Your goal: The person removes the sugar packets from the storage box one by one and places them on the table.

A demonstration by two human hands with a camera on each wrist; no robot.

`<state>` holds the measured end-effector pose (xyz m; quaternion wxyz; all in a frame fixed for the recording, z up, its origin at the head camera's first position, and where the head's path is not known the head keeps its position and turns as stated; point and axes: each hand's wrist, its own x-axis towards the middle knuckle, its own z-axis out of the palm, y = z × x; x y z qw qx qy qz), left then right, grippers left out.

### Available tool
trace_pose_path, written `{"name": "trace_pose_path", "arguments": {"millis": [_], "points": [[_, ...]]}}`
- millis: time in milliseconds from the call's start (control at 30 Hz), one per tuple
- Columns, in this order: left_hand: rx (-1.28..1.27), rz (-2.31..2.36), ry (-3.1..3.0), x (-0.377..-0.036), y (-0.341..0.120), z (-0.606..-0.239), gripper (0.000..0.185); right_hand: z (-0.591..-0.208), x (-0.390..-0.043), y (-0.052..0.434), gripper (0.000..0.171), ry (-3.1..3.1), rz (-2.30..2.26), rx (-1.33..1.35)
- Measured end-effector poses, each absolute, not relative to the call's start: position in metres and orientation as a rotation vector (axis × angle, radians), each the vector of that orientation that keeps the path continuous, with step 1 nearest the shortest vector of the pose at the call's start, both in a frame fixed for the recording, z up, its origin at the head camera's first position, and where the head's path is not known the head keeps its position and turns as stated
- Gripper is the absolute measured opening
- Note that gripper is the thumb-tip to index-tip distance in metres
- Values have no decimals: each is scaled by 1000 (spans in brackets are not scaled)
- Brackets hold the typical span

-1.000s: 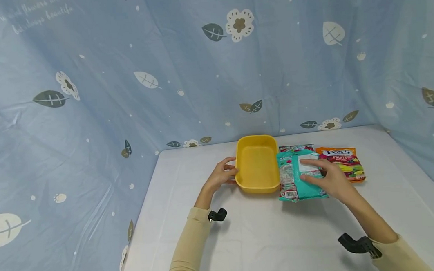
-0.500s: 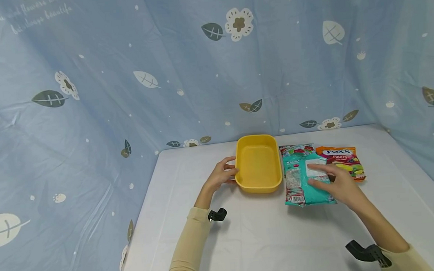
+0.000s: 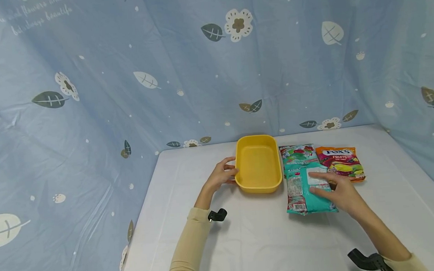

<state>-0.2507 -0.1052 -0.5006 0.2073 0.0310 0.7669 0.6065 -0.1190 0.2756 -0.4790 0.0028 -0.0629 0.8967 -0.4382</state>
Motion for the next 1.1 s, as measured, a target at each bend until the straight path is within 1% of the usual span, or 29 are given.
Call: {"name": "trace_pose_path", "arguments": {"millis": [267,467,700,1100], "points": [[79,1692,2132,-251,-105,-501,60,-485,-115,273,60,2727,-1398,-166],[78,1688,2139,-251,-105,-502,59,-498,-113,271,53,2775,-1367,-236],[72,1688,2134,-251,-105,-503,58,-503,-109,270,59,2673,-1380,-143],[92,1698,2135,-250,-105,-502,58,-506,-107,266,58,2646,-1400,-122]]}}
